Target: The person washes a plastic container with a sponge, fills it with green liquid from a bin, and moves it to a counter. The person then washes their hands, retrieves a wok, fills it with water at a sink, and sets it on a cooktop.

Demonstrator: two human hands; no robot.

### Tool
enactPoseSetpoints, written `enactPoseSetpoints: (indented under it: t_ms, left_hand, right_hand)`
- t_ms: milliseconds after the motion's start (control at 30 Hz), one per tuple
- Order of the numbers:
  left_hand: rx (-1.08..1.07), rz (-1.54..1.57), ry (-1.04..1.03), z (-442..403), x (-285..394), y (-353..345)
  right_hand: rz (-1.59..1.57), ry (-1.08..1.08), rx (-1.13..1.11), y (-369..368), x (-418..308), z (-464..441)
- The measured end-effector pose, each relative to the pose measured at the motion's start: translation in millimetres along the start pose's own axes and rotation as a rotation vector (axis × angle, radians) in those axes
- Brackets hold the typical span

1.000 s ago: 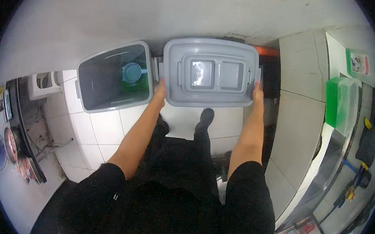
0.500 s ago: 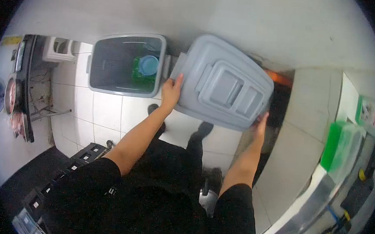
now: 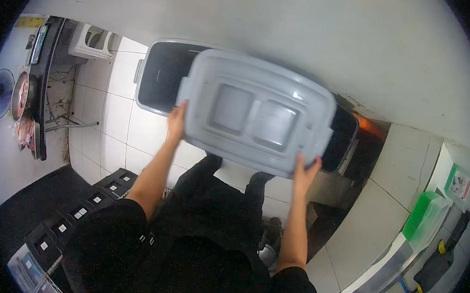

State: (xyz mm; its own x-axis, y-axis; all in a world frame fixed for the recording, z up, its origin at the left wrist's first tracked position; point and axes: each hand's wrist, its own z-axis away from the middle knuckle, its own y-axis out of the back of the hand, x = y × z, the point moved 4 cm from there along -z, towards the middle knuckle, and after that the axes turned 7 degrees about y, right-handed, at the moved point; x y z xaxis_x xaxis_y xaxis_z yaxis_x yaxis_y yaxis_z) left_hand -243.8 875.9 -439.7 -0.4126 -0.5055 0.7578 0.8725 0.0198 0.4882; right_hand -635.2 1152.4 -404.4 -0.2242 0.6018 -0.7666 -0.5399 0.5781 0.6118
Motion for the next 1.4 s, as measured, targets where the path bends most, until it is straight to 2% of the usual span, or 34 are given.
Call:
enactPoseSetpoints:
  t_ms: [67,133,200,233,267,300,333,400,467,533,567,600,633,667,700,733,767,800,833,900,933,967,1000,1033,1067,1100,1167,1200,1267,1300,1333,1367,1400]
  left_hand:
    - [0.025,-0.048,0.117,-54,-24,67]
    - [0.079,0.029,0.042,-82,-11,119]
    - [0.081,0.072,0.059,-115,-6,153]
    - [0.048,0.071,0.061,-142,-15,165]
    - [0.022,0.070,0.066,-164,-25,171]
    - [0.057,-0.017,0.038,-160,-5,170]
    - [0.100,0.037,-0.009,-172,-9,168]
    - [0.213,-0.178,-0.030,-197,-12,167]
    - [0.255,-0.195,-0.018,-206,-14,162]
    - [0.381,-0.320,-0.049,-203,-16,153]
    - [0.352,-0.353,-0.034,-206,-23,149]
    - [0.343,-0.428,0.045,-206,-29,148]
    - [0.231,-0.472,0.071,-252,-90,147]
    - [0.224,-0.686,-0.456,-244,-87,140]
    - [0.234,-0.559,-0.531,-248,-101,138]
    - [0.035,-0.832,-0.319,-215,-66,134]
    - [0.088,-0.245,-0.027,-226,-98,142]
    - [0.123,-0.122,0.074,-188,-73,143]
    - [0.183,-0.397,0.034,-196,-92,151]
    - [0.095,-0.310,0.053,-163,-97,143]
    - [0.081,-0.312,0.027,-152,-102,138]
    - [0.028,-0.329,0.048,-131,-99,133]
    - [-0.025,-0.349,0.073,-112,-97,129]
    - [-0.058,-0.389,0.105,-101,-105,127]
    - [-0.092,-0.429,0.136,-91,-111,118]
    - [-0.096,-0.427,0.120,-74,-99,107]
    - [-0.215,-0.589,0.168,-35,-93,90]
    - [-0.108,-0.479,0.125,-24,-102,76]
    - [-0.209,-0.561,0.047,20,-73,40]
    - [-0.317,-0.757,-0.030,19,-73,16]
    - [-0.334,-0.715,-0.122,22,-79,-3]
    - [-0.315,-0.634,-0.408,56,-49,-17]
    - [-0.462,-0.525,-0.475,76,-28,-29]
  right_hand:
    - [-0.031,0.058,-0.102,-66,-39,23]
    - [-0.031,0.013,-0.266,-127,-74,34]
    - [-0.107,0.109,-0.328,-177,-105,39]
    - [-0.015,0.127,-0.321,-200,-106,39]
    - [-0.014,0.107,-0.304,-209,-114,39]
    - [0.037,0.046,-0.307,-218,-126,41]
    - [0.084,-0.008,-0.319,-230,-135,44]
    - [0.125,0.016,-0.296,-245,-139,48]
    - [0.153,-0.043,-0.356,-250,-135,47]
    - [0.178,0.001,-0.388,-266,-112,49]
    - [0.182,0.014,-0.382,-269,-108,49]
    - [0.073,-0.026,-0.473,-269,-112,48]
    - [-0.036,-0.067,-0.531,-265,-117,44]
    - [0.077,-0.069,-0.552,-274,-94,38]
    - [0.139,0.110,-0.478,-269,-89,37]
    - [0.199,0.129,-0.594,-253,-96,31]
    - [0.211,0.100,-0.520,-212,-102,20]
    - [0.148,0.131,-0.403,-175,-116,8]
    - [0.079,0.178,-0.305,-143,-142,-1]
    - [0.100,0.184,0.087,-5,-198,-17]
    - [0.103,0.356,0.411,63,-202,-21]
    - [0.284,0.479,0.594,140,-221,-18]
    - [0.243,0.372,0.758,206,-210,-16]
    - [0.171,0.451,1.020,274,-203,-12]
    - [0.546,0.437,1.102,343,-197,-5]
    - [0.679,0.329,1.149,399,-188,-3]
    - [0.928,0.001,1.020,492,-123,-23]
    - [0.921,0.010,1.023,515,-119,-27]
    - [0.141,-0.528,0.457,533,-86,-43]
    - [0.203,-0.469,0.369,538,-69,-51]
    - [0.140,-0.491,0.337,538,-53,-50]
    - [0.085,-0.494,0.281,536,-35,-52]
    - [-0.040,-0.379,0.253,531,-27,-53]
